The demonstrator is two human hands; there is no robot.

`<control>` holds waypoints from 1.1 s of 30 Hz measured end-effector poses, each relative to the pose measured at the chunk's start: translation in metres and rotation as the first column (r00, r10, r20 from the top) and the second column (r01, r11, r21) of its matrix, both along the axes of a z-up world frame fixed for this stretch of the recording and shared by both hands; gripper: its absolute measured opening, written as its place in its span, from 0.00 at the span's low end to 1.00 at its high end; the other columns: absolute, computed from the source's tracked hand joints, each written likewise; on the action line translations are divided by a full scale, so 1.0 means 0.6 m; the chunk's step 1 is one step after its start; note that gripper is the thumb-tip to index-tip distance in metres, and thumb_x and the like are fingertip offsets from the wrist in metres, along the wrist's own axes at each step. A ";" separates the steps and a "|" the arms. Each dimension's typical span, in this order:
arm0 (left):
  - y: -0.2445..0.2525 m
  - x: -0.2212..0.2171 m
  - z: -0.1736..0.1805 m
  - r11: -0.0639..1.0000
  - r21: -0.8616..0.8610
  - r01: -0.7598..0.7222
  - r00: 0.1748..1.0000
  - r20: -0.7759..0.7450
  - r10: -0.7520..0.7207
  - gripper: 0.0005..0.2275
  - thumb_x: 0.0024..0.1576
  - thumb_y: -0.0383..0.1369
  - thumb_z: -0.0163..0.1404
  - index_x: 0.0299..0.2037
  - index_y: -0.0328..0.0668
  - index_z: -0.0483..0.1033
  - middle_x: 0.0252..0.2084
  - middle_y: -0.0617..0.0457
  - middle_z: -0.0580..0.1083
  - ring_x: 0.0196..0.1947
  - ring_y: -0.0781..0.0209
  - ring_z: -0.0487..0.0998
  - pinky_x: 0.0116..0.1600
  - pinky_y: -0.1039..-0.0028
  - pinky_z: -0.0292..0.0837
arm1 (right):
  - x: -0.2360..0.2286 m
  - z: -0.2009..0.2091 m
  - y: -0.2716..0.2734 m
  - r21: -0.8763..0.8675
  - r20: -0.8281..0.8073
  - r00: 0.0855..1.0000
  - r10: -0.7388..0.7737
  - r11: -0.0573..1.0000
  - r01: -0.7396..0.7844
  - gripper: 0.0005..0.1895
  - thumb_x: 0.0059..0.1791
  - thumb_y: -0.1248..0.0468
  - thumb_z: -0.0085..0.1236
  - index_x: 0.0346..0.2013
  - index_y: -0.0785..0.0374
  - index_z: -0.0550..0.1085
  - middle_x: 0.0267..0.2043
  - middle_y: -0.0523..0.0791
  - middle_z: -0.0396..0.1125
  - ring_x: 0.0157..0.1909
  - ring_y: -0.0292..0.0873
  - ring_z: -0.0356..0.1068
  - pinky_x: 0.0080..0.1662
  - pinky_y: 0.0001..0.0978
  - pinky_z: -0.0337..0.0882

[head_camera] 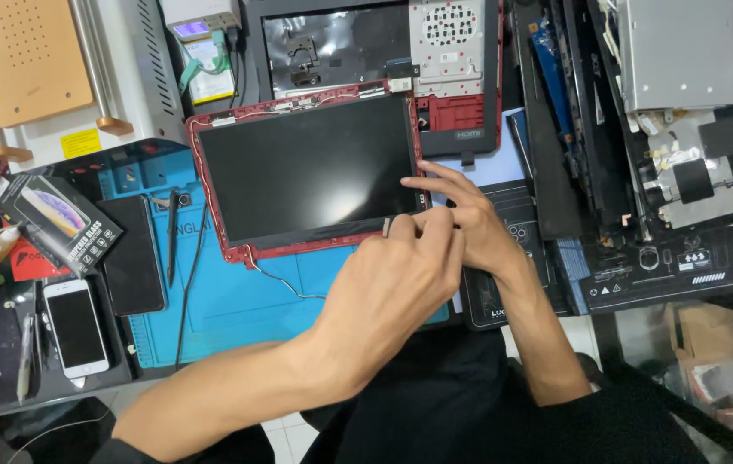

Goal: The person aligns a red laptop chassis on a blue mat, then places a black screen assembly onto it. They use a screwdriver to fasten screws around the screen's perimeter, securing the display to the chassis.

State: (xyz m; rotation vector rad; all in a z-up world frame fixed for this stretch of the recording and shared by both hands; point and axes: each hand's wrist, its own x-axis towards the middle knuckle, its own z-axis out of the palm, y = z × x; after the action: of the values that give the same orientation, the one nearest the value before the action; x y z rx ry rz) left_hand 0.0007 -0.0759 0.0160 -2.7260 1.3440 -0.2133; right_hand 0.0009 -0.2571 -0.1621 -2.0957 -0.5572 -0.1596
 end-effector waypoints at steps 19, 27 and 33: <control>0.004 -0.003 -0.007 0.994 0.109 0.027 0.999 0.039 -0.032 0.05 0.45 0.30 0.55 0.23 0.36 0.75 0.36 0.52 0.67 0.33 0.65 0.72 0.24 0.80 0.70 | -0.004 0.012 0.002 -0.031 -0.040 0.999 -0.011 0.999 0.010 0.14 0.40 0.69 0.65 0.40 0.59 0.82 0.67 0.45 0.68 0.76 0.53 0.57 0.72 0.49 0.61; 0.005 -0.006 -0.015 0.982 0.177 0.063 0.998 -0.035 -0.058 0.03 0.45 0.27 0.55 0.24 0.37 0.74 0.34 0.54 0.66 0.34 0.65 0.73 0.25 0.79 0.71 | -0.005 0.012 0.002 -0.023 -0.023 1.000 -0.009 1.000 0.009 0.12 0.41 0.72 0.63 0.38 0.60 0.83 0.66 0.45 0.68 0.76 0.53 0.57 0.72 0.48 0.60; 0.027 0.001 0.009 0.996 0.088 -0.034 0.999 0.018 0.033 0.11 0.44 0.29 0.55 0.38 0.37 0.76 0.35 0.54 0.67 0.32 0.66 0.74 0.22 0.79 0.71 | -0.004 0.013 0.001 -0.020 -0.021 1.000 0.000 1.000 -0.001 0.12 0.38 0.74 0.65 0.34 0.61 0.83 0.65 0.45 0.68 0.76 0.53 0.57 0.72 0.49 0.60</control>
State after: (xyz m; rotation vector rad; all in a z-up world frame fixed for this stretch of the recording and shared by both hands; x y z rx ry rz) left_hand 0.0014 -0.0599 0.0214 -2.6657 1.2706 -0.1696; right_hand -0.0017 -0.2565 -0.1542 -2.1140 -0.5485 -0.1319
